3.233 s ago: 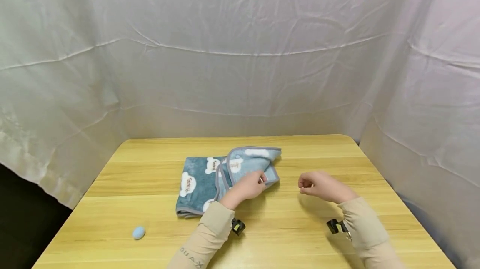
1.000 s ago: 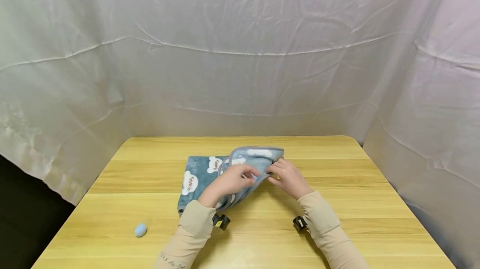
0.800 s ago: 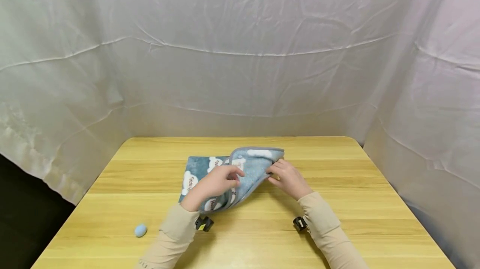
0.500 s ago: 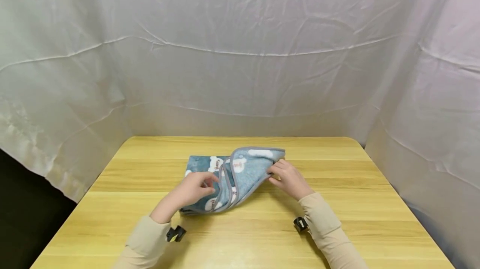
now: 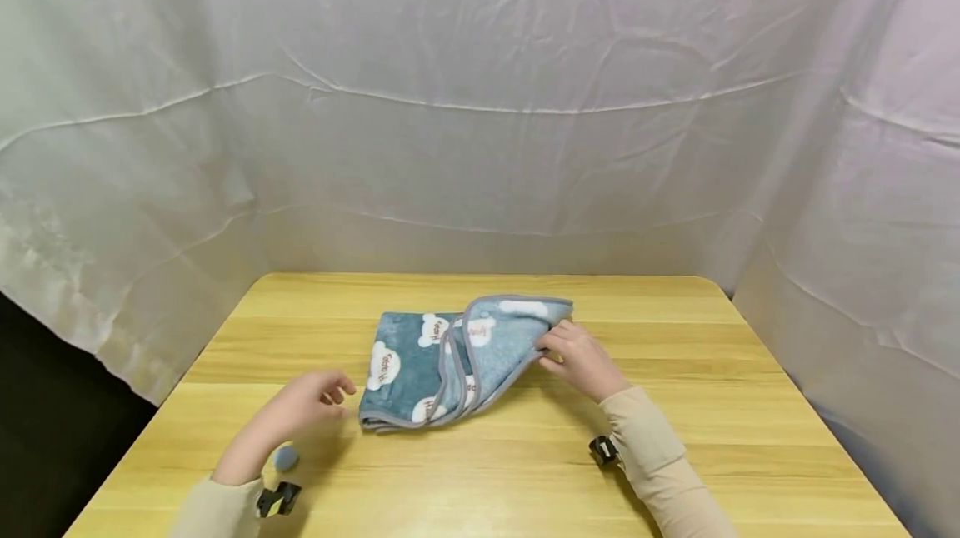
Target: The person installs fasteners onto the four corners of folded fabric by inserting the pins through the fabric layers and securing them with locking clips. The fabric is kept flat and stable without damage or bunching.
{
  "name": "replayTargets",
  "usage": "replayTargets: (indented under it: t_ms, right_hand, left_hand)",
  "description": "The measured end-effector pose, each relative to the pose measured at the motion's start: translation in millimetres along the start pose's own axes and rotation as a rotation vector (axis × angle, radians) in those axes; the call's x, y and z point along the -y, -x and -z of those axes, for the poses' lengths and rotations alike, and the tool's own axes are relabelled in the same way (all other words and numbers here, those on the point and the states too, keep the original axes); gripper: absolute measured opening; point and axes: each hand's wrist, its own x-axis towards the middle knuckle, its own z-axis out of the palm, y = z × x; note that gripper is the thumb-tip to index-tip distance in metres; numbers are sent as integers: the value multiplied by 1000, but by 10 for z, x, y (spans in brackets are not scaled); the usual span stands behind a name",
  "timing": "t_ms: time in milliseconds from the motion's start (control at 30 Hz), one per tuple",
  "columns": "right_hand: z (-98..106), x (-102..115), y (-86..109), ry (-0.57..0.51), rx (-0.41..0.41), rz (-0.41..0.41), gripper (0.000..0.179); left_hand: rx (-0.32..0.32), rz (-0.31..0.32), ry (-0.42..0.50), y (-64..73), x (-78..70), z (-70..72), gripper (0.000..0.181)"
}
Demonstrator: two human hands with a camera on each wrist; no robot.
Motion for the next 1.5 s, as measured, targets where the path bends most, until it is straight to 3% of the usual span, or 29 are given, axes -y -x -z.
replayTargets:
  t_ms: [167, 267, 500, 800, 1100, 1333, 1500]
  right_hand:
    - [-3, 10, 6, -8, 10, -6, 20]
    - [0, 17, 8, -10, 13, -10, 20]
    - [16, 19, 0, -6, -3, -5, 19]
    - [23, 10, 5, 6, 1, -3, 20]
    - [40, 27, -6, 5, 4, -3, 19]
    - [37, 23, -13, 7, 2, 7, 19]
    - [32, 18, -5, 8, 4, 11, 19]
  left_hand:
    - [43, 159, -7, 186, 187, 79, 29]
    - [76, 191, -20, 272, 283, 105, 32]
    - [89, 177, -47, 368, 399, 74, 31]
    - [76, 200, 25, 354, 404, -1, 32]
    - [58, 240, 0, 325, 361, -56, 27]
    - [40, 229, 3, 232, 241, -15, 18]
    - [14, 150, -28, 109, 79, 23, 17]
